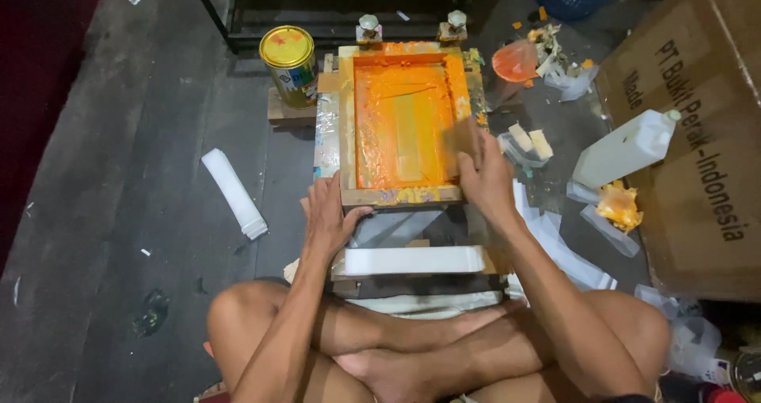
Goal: Manual screen printing of orange ink onto white strips using a jig and squeegee.
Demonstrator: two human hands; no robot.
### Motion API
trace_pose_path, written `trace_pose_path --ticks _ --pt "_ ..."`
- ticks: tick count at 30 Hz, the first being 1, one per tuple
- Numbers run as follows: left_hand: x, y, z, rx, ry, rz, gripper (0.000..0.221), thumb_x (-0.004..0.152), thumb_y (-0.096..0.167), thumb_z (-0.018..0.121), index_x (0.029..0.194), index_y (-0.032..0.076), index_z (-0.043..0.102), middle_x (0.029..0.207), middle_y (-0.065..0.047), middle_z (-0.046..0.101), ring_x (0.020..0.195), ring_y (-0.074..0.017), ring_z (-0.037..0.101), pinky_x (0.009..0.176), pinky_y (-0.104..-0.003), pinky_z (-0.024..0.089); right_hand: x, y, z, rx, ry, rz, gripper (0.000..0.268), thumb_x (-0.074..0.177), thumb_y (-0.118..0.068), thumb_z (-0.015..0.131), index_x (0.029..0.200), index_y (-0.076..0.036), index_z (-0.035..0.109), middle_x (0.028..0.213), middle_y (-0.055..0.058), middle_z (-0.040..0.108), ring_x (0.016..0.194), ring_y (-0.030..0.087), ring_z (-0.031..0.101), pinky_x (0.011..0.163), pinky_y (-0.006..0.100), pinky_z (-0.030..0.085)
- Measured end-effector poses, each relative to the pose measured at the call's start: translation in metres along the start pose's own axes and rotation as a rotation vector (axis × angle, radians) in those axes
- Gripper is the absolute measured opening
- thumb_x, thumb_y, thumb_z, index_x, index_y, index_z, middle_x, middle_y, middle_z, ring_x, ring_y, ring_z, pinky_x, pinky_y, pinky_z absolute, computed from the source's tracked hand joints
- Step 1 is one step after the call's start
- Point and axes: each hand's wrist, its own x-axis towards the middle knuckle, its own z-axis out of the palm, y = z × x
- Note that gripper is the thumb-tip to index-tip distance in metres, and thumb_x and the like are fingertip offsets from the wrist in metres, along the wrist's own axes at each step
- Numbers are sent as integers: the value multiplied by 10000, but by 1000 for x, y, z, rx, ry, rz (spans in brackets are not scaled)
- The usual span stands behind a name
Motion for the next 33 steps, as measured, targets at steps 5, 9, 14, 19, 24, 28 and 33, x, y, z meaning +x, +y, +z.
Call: trace_pose_path --ticks 5,9,14,19,24,28,33 --pt "-2 7 0 -44 89 -9 876 829 516 804 1503 71 463 1148 -97 485 1080 -305 466 944 -465 312 24 80 9 -79 135 121 646 894 -329 723 1470 -93 552 1115 222 726 995 356 722 880 477 566" --pt "3 24 -15 -43 142 -5 852 841 537 796 1465 41 495 1159 -95 484 1071 -311 471 951 -484 322 9 60 -7 32 341 -45 510 968 -229 703 1411 -23 559 1091 193 737 884 322 732 780 418 555" --pt "21 38 -32 -64 224 13 826 840 560 795 1441 60 530 1139 -105 495 1080 -344 487 941 -531 346 -59 43 2 -30 378 -182 167 1007 -150 621 1144 -95 698 968 128 690 916 333 661 838 422 495" --pt "41 57 -51 -54 294 44 796 859 572 794 1407 45 559 1119 -110 507 1058 -358 509 934 -558 369 -87 60 59 -523 20 -407 232 908 -221 634 1103 -230 760 1239 -17 681 1095 275 582 829 427 460" --pt "49 65 -63 -44 296 17 780 868 574 785 1381 21 588 1117 -91 510 1067 -335 524 943 -551 383 -74 70 89 -685 161 -675 333 856 -219 586 1161 -204 718 1417 -45 614 1112 268 567 792 428 442" --pt "43 62 -60 -56 263 3 788 872 573 779 1397 22 574 1115 -96 503 1073 -336 515 969 -549 366 -75 71 77 -632 122 -696 238 863 -253 634 1080 -244 732 1239 -107 693 1161 230 593 857 411 409" --pt "25 47 -45 -20 166 -23 835 844 608 772 1410 35 553 1117 -83 481 1075 -349 495 957 -543 358 -93 56 23 173 146 -577 158 811 -14 787 920 -129 791 947 2 776 897 234 745 794 321 572"
